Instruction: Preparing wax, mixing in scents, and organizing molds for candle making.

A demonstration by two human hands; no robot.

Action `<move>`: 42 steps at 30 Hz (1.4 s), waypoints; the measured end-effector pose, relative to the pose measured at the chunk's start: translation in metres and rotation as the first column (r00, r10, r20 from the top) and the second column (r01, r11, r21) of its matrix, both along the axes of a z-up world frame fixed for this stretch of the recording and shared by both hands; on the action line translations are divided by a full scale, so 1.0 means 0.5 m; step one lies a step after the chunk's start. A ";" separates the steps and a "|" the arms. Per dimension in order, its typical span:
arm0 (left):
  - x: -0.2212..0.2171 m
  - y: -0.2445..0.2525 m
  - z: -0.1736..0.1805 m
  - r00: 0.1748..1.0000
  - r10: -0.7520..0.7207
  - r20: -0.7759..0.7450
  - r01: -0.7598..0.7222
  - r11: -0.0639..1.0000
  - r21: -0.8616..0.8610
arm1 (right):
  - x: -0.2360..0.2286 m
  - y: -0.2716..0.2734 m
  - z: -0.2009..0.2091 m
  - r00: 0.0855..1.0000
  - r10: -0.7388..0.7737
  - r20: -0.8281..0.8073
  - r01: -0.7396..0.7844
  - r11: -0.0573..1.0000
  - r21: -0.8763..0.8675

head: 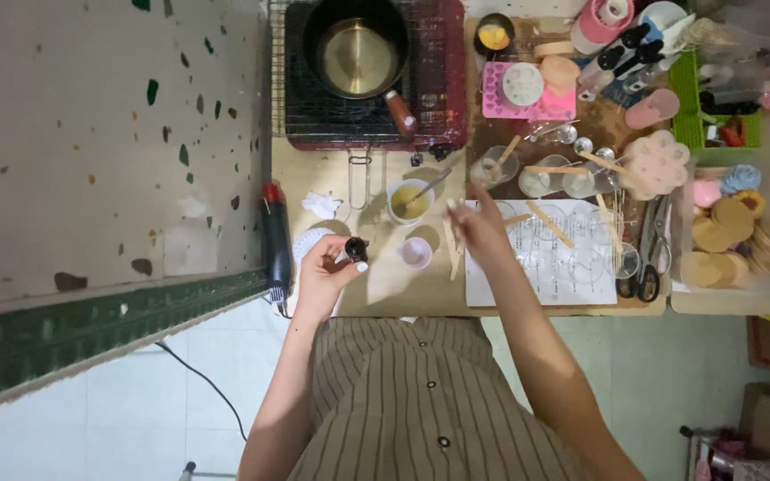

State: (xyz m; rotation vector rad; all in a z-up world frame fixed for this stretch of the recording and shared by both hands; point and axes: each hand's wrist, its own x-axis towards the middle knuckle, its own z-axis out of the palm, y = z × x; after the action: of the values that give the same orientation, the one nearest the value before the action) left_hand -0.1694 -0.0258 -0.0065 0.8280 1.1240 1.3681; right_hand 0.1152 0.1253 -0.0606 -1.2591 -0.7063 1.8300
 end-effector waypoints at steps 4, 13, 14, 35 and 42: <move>-0.004 -0.016 0.004 1.000 0.009 0.016 -0.009 1.000 0.005 | -0.057 0.073 -0.062 0.990 0.087 -0.114 -0.097 0.992 -0.081; -0.001 -0.035 -0.030 0.999 0.039 -0.002 -0.039 0.999 -0.030 | -0.018 -0.078 0.145 0.485 -0.069 0.872 -0.727 0.522 0.446; 0.001 -0.033 -0.030 0.999 0.026 -0.038 -0.027 0.999 -0.028 | -0.006 -0.099 0.159 0.539 -0.121 0.834 -0.707 0.474 0.525; 0.072 0.022 -0.038 0.834 -0.105 -0.541 0.123 0.992 -0.003 | 0.090 -0.239 0.119 0.932 -0.273 0.240 0.132 0.870 0.475; 0.092 0.024 -0.054 0.642 -0.216 -0.736 0.246 0.967 -0.070 | 0.113 -0.288 0.034 0.955 -0.267 0.132 0.257 0.962 0.091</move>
State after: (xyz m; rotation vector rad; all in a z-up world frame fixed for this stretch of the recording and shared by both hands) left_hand -0.1236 -0.0138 -0.0334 1.5902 1.5366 0.8193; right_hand 0.1718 -0.0187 -0.0434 -1.3753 -0.6429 1.4976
